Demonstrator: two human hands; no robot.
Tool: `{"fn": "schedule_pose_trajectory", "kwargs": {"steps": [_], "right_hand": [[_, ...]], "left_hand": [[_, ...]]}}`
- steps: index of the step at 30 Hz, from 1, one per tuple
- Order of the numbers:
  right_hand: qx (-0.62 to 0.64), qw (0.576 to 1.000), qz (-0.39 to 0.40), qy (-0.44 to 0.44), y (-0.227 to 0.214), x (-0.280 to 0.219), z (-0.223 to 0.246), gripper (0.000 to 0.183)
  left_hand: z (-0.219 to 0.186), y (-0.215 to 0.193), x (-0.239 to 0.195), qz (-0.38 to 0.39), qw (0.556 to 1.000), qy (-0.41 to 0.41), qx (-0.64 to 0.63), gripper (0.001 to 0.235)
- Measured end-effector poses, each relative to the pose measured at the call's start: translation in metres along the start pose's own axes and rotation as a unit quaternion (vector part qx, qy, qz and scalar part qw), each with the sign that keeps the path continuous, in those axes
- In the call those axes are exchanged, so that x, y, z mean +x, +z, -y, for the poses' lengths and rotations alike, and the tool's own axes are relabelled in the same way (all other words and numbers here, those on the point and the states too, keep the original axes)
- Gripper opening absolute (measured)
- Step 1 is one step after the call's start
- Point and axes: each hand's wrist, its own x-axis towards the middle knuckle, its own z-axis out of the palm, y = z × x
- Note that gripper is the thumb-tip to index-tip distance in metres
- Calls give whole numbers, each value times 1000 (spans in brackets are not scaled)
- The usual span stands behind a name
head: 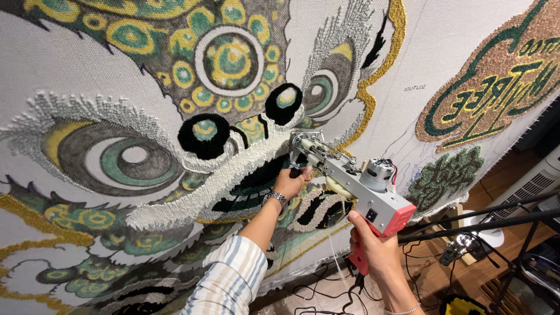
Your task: The person uses a handheld tufting gun to apply yarn to a large canvas featuring a dragon design. They pause to retrieve a white yarn ball from a nearby cart, pull a length of yarn, and thread it into the gun's mechanism before resuming the tufting process.
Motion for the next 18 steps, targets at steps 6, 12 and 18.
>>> {"fn": "schedule_pose_trajectory", "kwargs": {"steps": [6, 12, 18], "right_hand": [[-1, 1000, 2, 3, 0, 0, -1, 23], [21, 1000, 8, -17, 2, 1, 2, 22], [-8, 1000, -11, 18, 3, -4, 15, 24]], "left_hand": [[0, -2, 2, 0, 1000, -2, 7, 52], [1, -3, 8, 2, 1000, 22, 9, 47], [-5, -3, 10, 14, 1000, 27, -7, 44]]}}
